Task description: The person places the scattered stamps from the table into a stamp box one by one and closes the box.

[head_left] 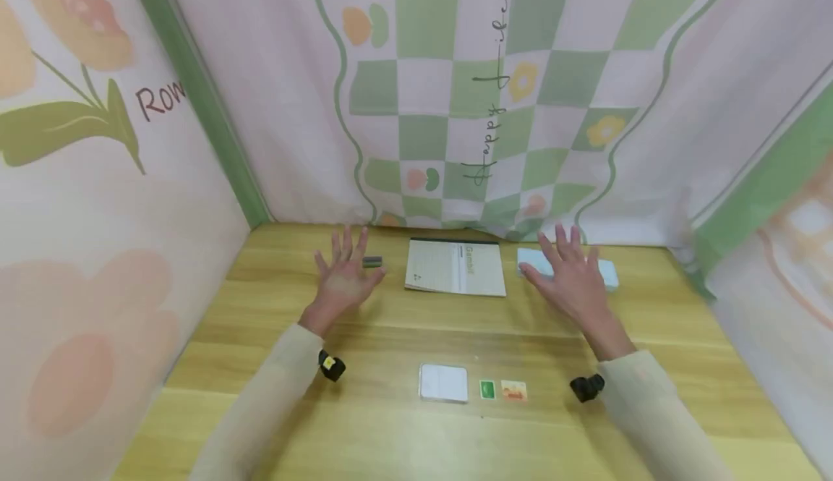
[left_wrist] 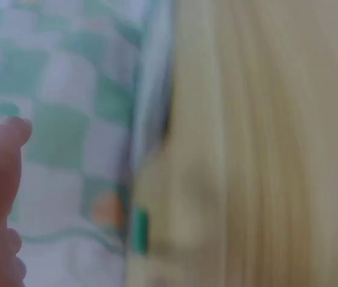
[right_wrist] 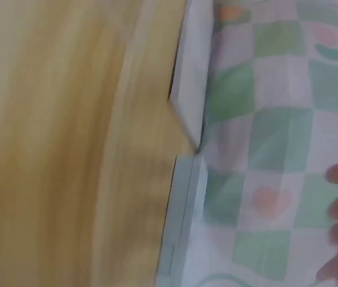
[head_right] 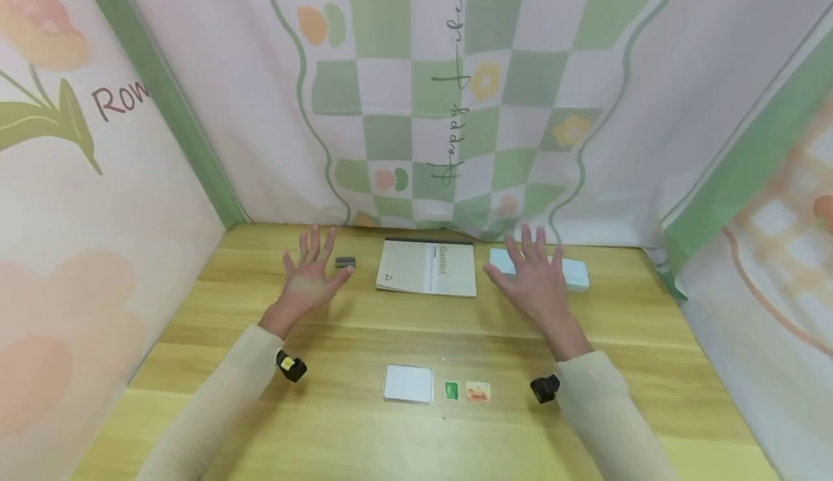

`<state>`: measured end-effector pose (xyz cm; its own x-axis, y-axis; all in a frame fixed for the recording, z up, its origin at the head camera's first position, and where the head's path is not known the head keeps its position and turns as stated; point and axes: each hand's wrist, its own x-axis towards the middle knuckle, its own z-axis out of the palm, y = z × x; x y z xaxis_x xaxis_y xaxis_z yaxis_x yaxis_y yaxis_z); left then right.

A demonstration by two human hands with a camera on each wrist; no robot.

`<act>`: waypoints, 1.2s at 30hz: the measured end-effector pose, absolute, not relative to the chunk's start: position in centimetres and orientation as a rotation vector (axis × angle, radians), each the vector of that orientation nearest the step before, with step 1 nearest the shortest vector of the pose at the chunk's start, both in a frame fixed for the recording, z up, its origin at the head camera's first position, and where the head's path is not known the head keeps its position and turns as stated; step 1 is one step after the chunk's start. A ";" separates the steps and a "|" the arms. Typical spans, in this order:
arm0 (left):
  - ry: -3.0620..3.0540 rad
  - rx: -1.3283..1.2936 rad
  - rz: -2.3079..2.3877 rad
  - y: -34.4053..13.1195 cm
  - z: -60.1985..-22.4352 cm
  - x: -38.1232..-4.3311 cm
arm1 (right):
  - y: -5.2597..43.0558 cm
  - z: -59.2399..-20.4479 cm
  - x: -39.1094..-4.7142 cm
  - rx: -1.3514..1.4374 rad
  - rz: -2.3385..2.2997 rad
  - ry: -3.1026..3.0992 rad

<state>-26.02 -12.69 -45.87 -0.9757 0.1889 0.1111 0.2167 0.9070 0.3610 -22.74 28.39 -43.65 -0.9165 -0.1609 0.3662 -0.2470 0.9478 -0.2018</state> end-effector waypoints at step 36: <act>-3.023 -1.179 -0.796 -8.4 -52.4 -15.1 | 20.8 -50.5 -10.1 0.436 0.522 -2.995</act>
<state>-15.13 -8.38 -52.43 -0.7338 0.6793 -0.0123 0.5851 0.6410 0.4968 -10.09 20.77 -50.46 -0.9573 -0.2645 0.1167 -0.2884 0.9020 -0.3211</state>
